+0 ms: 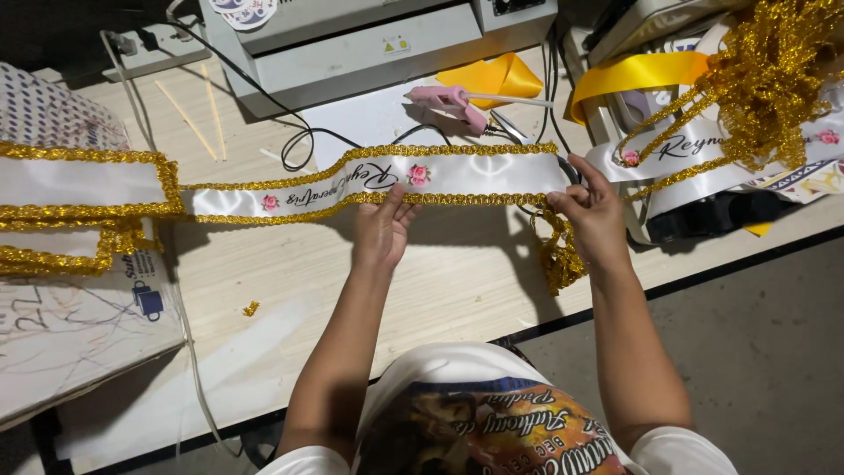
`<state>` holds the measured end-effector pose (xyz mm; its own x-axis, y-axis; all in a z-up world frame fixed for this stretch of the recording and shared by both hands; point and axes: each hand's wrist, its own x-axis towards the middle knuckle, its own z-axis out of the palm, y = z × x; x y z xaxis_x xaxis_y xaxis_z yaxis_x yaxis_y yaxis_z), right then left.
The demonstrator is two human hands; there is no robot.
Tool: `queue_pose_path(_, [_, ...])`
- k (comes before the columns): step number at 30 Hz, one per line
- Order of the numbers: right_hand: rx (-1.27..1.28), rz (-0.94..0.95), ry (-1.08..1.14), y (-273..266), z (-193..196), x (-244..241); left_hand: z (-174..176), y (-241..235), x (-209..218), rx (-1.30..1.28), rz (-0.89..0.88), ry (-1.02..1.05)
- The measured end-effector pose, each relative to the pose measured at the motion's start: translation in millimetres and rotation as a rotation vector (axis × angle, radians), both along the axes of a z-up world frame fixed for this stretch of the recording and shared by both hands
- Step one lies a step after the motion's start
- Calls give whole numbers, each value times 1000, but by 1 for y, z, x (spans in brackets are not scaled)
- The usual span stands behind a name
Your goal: The person decorates a white sash with gold tinsel trim. They use a hot glue gun to apply adhesive along the edges of the sash and press the tinsel into place. The person also uses scissors to cut the tinsel to the desired length.
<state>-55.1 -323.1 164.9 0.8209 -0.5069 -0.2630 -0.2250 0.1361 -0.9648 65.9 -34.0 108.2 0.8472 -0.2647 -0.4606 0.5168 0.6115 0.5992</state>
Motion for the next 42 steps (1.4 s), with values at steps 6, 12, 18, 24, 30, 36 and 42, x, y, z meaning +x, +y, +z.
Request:
queue_pose_path(6, [51,36,-55,1,-9,1,7,7,-3,28,20,-84])
queue_pose_path(12, [110,16,-138,-11,-21,-4,-1,15,-6,-292,-20,-40])
queue_pose_path(18, [29,34,-82,-2,-17,-11,-12,-31,-40,-320,-279,-56])
queue_pose_path(24, [45,32,-73,4,-13,-19,-50,-73,-46,-174,-249,-7])
queue_pose_path(30, [41,-41,-89,1,-22,-29,-31,-71,-49,-218,-222,-15])
queue_pose_path(36, [13,-20,-112,-3,-29,-41,-50,-60,-40,-123,-202,-22])
queue_pose_path(42, [-7,-24,-143,-13,-38,-45,-18,-42,-29,-49,-185,109])
